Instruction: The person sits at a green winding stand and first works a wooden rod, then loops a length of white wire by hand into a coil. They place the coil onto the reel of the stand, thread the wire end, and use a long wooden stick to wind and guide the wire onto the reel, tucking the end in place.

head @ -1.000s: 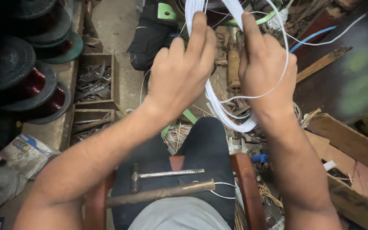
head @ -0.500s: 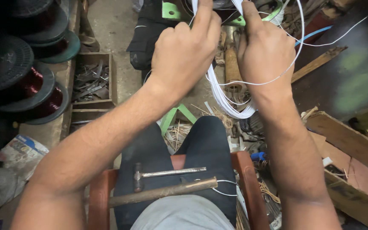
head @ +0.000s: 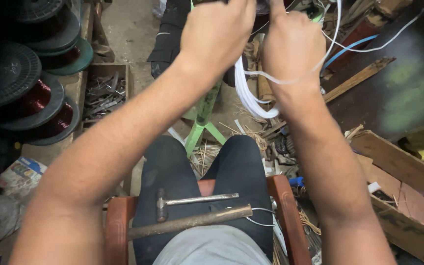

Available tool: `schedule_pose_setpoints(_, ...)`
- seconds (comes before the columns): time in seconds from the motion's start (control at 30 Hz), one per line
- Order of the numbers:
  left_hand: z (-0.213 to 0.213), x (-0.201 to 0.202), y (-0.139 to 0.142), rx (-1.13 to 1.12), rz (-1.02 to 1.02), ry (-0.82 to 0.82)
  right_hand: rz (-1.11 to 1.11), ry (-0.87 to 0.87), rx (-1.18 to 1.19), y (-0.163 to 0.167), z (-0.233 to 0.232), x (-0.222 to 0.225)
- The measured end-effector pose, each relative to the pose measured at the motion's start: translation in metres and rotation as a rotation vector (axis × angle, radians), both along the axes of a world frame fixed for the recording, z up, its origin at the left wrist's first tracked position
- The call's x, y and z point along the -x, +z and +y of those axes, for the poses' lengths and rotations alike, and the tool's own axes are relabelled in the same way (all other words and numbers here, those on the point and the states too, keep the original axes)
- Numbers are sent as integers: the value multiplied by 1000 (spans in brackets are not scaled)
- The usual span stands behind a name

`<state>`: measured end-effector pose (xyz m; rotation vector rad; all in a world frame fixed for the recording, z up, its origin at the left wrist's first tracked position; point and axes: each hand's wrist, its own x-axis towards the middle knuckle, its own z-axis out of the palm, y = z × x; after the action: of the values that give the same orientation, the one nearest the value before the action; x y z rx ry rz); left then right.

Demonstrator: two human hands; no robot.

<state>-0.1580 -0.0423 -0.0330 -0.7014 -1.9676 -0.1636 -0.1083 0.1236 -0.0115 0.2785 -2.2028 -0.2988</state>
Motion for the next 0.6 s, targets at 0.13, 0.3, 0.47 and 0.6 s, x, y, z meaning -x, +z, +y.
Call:
schedule_pose_setpoints(0.13,12,24,-9,-4,-44,-17,6,-57,-74,-3,5,15)
schedule_pose_setpoints(0.3,22,25,-12,23,80,63,39,71,-28,1,6,25)
schedule_pose_setpoints(0.47,28,8,-12,145,67,256,-8,-1,-99,5,17,28)
schedule_pose_setpoints(0.6,41,7,-14,203,-34,311,-14,102,-26,-2,30,33)
